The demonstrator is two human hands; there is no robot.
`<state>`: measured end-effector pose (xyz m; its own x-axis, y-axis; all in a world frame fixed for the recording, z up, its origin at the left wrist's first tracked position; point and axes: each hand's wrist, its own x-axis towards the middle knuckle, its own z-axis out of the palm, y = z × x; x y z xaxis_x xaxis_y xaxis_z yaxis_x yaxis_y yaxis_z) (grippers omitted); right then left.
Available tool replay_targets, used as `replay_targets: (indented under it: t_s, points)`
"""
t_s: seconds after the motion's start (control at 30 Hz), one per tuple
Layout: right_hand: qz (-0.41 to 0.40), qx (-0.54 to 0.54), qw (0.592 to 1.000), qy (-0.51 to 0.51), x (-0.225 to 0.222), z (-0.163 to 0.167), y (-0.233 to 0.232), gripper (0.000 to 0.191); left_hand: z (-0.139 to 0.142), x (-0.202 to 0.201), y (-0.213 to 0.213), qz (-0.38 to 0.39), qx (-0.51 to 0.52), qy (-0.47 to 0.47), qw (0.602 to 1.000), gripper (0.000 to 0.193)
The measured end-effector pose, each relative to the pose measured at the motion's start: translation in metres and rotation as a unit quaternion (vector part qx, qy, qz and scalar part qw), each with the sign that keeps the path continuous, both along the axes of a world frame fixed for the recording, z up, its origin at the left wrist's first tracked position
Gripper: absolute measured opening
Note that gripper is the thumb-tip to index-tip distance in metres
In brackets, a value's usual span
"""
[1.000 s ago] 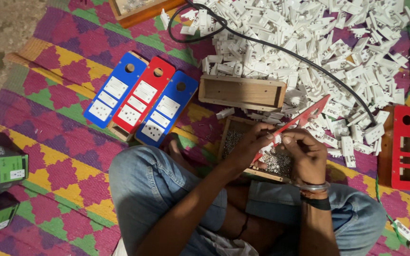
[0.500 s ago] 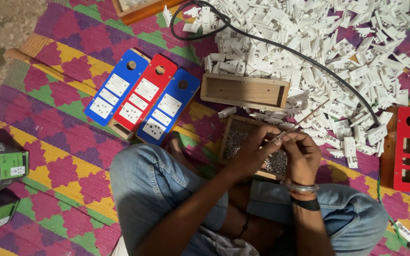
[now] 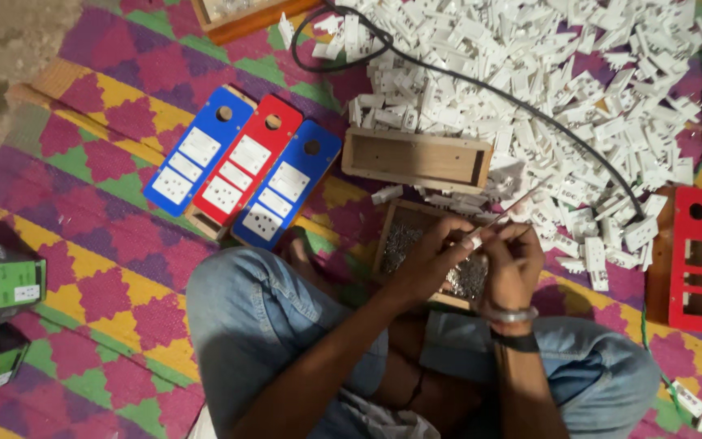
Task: The person sits on a mat and assembles white electrical socket modules into red plastic frames using a screwdriver. They pick up modules from a pile, insert them into the frame, and tighten screws to secure them.
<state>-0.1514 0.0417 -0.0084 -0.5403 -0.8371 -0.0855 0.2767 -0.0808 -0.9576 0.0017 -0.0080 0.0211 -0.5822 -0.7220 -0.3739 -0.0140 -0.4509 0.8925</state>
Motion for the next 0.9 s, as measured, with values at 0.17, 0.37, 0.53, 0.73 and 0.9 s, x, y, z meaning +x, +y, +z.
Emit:
replay_targets:
  t_s: [0.17,0.37,0.53,0.73,0.9]
  points:
    - [0.008,0.009,1.000,0.025,-0.003,0.000,-0.002,0.017,-0.006,-0.002,0.001,0.004,-0.003,0.023,1.000,0.045]
    - [-0.019,-0.041,0.998,-0.036,-0.006,0.016,-0.003,0.009,0.004,0.002,-0.001,-0.021,-0.174,0.017,0.984,0.040]
    - [-0.017,0.025,0.999,-0.021,-0.021,0.040,0.008,0.013,0.021,0.027,-0.008,-0.029,-0.593,-0.122,0.795,0.059]
    - [0.079,0.075,0.993,0.047,-0.009,0.030,0.011,0.021,0.015,0.020,-0.016,0.017,-0.548,-0.367,0.752,0.093]
    - [0.079,0.226,0.900,0.363,-0.053,0.020,-0.009,0.026,0.014,0.034,-0.042,0.119,-0.478,-0.452,0.744,0.094]
